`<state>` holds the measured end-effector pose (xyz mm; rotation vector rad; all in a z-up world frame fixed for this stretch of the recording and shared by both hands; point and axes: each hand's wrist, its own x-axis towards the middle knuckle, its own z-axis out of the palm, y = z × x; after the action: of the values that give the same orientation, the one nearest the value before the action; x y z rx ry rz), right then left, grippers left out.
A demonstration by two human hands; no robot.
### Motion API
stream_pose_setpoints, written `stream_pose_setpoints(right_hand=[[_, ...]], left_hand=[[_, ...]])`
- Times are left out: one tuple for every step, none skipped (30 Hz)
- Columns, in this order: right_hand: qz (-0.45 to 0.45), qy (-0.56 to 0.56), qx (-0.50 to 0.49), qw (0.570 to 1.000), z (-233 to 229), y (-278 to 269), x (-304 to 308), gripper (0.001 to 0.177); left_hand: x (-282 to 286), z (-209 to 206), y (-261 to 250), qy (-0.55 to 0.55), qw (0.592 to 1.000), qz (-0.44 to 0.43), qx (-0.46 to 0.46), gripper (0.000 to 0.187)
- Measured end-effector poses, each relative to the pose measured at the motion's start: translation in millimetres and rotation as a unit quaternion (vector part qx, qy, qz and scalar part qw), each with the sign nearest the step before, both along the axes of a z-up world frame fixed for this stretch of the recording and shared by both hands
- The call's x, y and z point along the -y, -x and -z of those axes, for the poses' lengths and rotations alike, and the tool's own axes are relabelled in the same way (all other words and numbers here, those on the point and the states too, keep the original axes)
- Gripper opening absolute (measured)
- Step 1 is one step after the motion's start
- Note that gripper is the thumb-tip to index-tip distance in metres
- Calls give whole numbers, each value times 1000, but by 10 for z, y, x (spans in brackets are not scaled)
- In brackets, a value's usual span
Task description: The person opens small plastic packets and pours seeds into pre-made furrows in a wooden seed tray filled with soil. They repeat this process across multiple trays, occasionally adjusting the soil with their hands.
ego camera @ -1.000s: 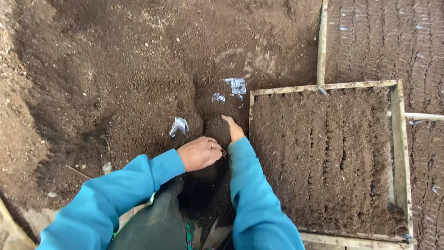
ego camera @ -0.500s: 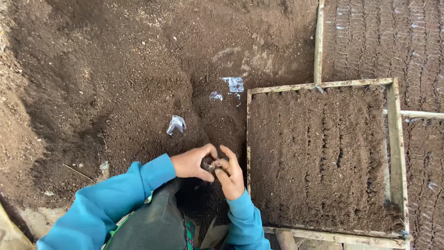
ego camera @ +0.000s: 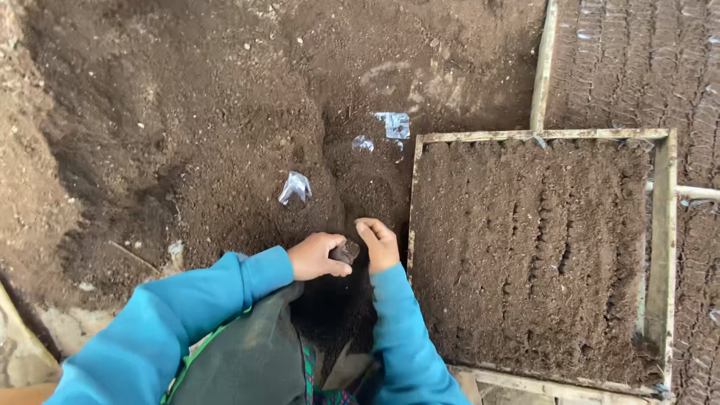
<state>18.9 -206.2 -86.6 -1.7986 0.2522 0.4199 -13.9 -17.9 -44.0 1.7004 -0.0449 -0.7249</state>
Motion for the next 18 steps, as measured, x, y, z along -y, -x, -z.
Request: stream_pose_setpoints(right_hand=[[-43, -10, 30, 999, -64, 42, -7, 19], [-91, -20, 59, 994, -132, 91, -7, 17], [-94, -19, 61, 994, -502, 134, -55, 17], [-122, 35, 125, 984, -865, 219, -102, 23], [-150, 89, 189, 966, -1229, 301, -142, 30], [-149, 88, 189, 967, -1203, 283, -109, 30], [-214, 144, 236, 937, -1180, 262, -62, 40], [-271, 202, 277, 899, -1164, 272, 2, 60], [-263, 205, 274, 902, -1088, 261, 48, 60], [-298, 223, 286, 883, -1028, 242, 145, 55], [-332, 240, 297, 863, -975, 212, 266, 51], [-307, 261, 295, 867, -1061, 134, 477, 51], [-319, 275, 292, 859, -1153, 63, 699, 43], [-333, 289, 283, 852, -1264, 60, 926, 35], [-309, 309, 274, 857, -1510, -103, 1402, 35], [-341, 461, 297, 763, -1753, -265, 1863, 33], [-366, 597, 305, 645, -2008, -394, 2309, 32], [-364, 602, 303, 642, -2138, -447, 2797, 32]], left_hand=[[17, 3, -2, -5, 1000, 24, -16, 19], [43, 3, 21, -9, 998, 43, -33, 18], [21, -408, -96, -8, 999, 41, -31, 18], [0, -812, -176, -2, 996, 51, -78, 32], [-17, -1214, -260, 5, 990, 61, -124, 57], [-4, -1262, -267, 3, 990, 62, -124, 57], [22, -1313, -277, -7, 993, 62, -97, 61], [67, -1363, -284, -17, 995, 68, -71, 66], [72, -1328, -231, -16, 994, 77, -72, 66], [120, -1290, -216, -24, 995, 84, -44, 75], [187, -1255, -215, -32, 995, 91, -15, 88], [222, -1150, -198, -23, 992, 120, -3, 88], [259, -1039, -202, -23, 992, 113, 50, 92], [293, -924, -173, -18, 990, 104, 98, 97], [283, -1010, -242, -4, 986, 133, 105, 97], [251, -1087, -283, -9, 994, 104, 40, 90], [198, -1157, -326, -17, 997, 76, -25, 84], [190, -1111, -353, -12, 997, 79, -22, 84]])
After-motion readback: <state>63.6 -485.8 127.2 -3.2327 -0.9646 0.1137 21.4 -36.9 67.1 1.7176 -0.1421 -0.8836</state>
